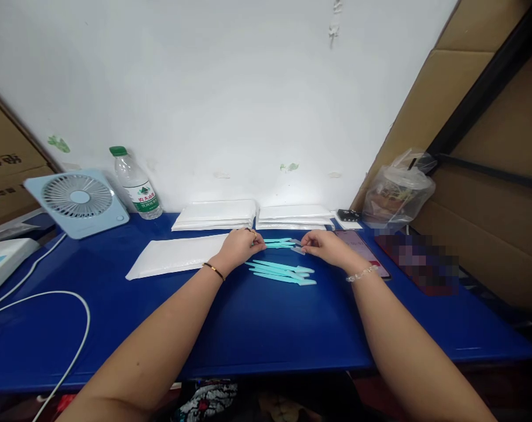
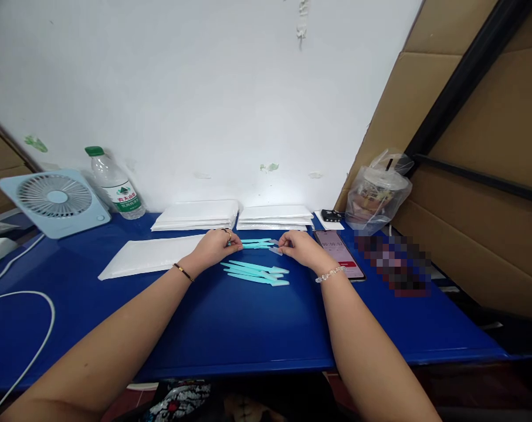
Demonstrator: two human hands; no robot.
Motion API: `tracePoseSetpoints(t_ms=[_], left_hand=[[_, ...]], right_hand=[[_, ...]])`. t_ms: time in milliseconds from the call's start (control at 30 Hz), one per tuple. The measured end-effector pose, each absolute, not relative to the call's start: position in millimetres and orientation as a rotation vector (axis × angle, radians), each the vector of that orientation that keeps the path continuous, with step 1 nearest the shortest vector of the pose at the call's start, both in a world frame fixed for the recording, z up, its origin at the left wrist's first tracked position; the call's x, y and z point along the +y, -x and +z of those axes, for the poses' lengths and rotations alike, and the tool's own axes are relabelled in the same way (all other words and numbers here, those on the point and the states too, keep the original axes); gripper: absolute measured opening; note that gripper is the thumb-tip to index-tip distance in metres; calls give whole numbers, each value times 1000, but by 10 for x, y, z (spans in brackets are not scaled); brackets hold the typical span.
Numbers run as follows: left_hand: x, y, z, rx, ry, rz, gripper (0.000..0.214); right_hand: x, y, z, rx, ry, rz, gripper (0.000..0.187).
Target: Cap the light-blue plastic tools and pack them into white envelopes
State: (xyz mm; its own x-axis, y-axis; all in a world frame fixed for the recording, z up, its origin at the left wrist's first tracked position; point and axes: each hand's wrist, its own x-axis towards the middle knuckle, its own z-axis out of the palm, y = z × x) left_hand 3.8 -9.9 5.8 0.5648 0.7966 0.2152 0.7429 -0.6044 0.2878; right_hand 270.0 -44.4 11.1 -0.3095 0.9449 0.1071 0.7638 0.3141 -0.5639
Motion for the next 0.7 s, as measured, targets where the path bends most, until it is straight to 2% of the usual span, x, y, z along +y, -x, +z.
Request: tracePoseSetpoints(t_ms=[100, 267, 400, 700], left_hand=[[-142, -35, 83, 1232, -2603, 532, 25], [-259, -109, 119, 963, -2651, 367, 22], [-280, -140, 108, 956, -2635, 271, 19], [-172, -41, 92, 1175, -2605, 342, 20]], right_hand=[[-509, -2701, 185, -2198, 1448, 646, 19], [-598, -2673, 233, -2397, 1428, 926, 23], [-573, -2653, 179, -2404, 1434, 852, 18], [-489, -2745, 155, -2164, 1532, 851, 24]])
